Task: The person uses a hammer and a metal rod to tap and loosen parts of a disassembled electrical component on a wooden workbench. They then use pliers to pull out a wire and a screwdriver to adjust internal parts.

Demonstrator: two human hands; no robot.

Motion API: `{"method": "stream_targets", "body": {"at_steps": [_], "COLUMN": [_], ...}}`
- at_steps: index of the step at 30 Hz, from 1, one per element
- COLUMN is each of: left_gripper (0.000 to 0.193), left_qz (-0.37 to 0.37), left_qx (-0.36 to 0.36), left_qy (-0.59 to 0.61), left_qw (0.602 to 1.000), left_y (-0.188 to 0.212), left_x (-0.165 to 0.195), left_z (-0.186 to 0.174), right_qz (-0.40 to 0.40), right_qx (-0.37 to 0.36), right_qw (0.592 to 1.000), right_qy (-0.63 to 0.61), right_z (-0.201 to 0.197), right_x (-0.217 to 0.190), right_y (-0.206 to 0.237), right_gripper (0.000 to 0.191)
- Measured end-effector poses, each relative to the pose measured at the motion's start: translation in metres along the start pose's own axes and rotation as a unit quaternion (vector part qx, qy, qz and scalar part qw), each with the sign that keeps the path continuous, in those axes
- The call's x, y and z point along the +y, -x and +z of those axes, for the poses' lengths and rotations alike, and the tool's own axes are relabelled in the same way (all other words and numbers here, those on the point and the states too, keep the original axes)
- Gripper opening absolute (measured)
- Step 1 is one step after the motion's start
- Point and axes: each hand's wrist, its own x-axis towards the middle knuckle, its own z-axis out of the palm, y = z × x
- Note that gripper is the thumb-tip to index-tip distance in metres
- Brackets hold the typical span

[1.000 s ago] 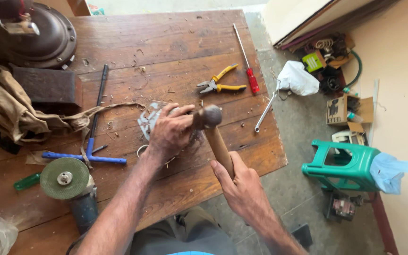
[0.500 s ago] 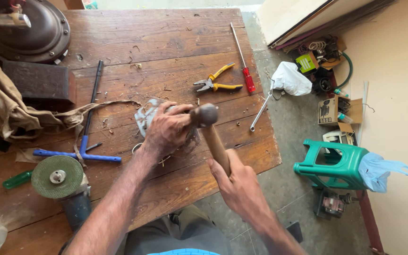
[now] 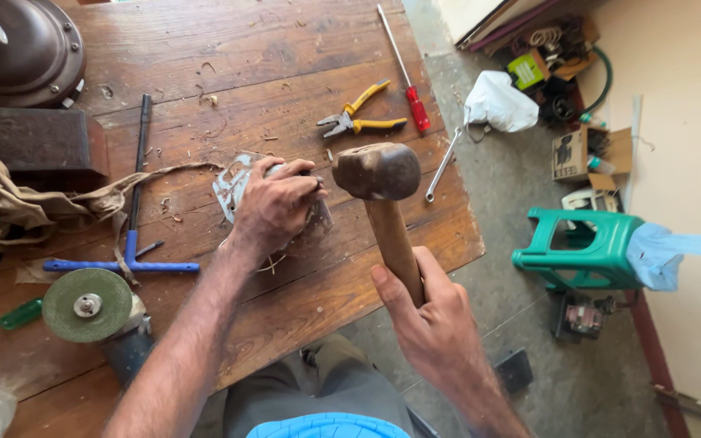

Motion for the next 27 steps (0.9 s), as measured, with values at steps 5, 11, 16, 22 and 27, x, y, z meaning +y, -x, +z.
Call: {"method": "stream_targets", "body": {"at_steps": [5,11,16,22,27], "left_gripper": [0.012,0.016,0.017,0.016,0.014], "left_qz": [0.006,0.009,0.010,0.016,0.017], "left_qx": [0.007,-0.006,-0.003,-0.003,0.016], "left_qy": [0.020,0.010,-0.003,0.012,0.006], "left_qw": [1.000,1.000,1.000,1.000,1.000], "left_y": [0.007,0.005,0.007,0.007,0.007], "left_x": [-0.001,0.000,0.000,-0.001,-0.005], "left_z": [-0.001,0.000,-0.001,-0.007,-0.003], "right_qz": [0.030,0.022,0.015,-0.004,-0.012], "right_qx": [-0.023,-0.056,-0.061,-0.051,-0.029], "right_qw": [0.999,0.998,0.996,0.996,0.998], "right_qy": [-0.023,0.007,0.060,0.070,0.050], "right_z": [0.004,0.013,0.025,0.028,0.007], "right_x": [0.010,0.010,0.004,0.005,-0.013], "right_y": [-0.003,-0.013,-0.026,-0.027,-0.016], "right_gripper": [0.032,0.033,0.033,0.034,0.034]}}
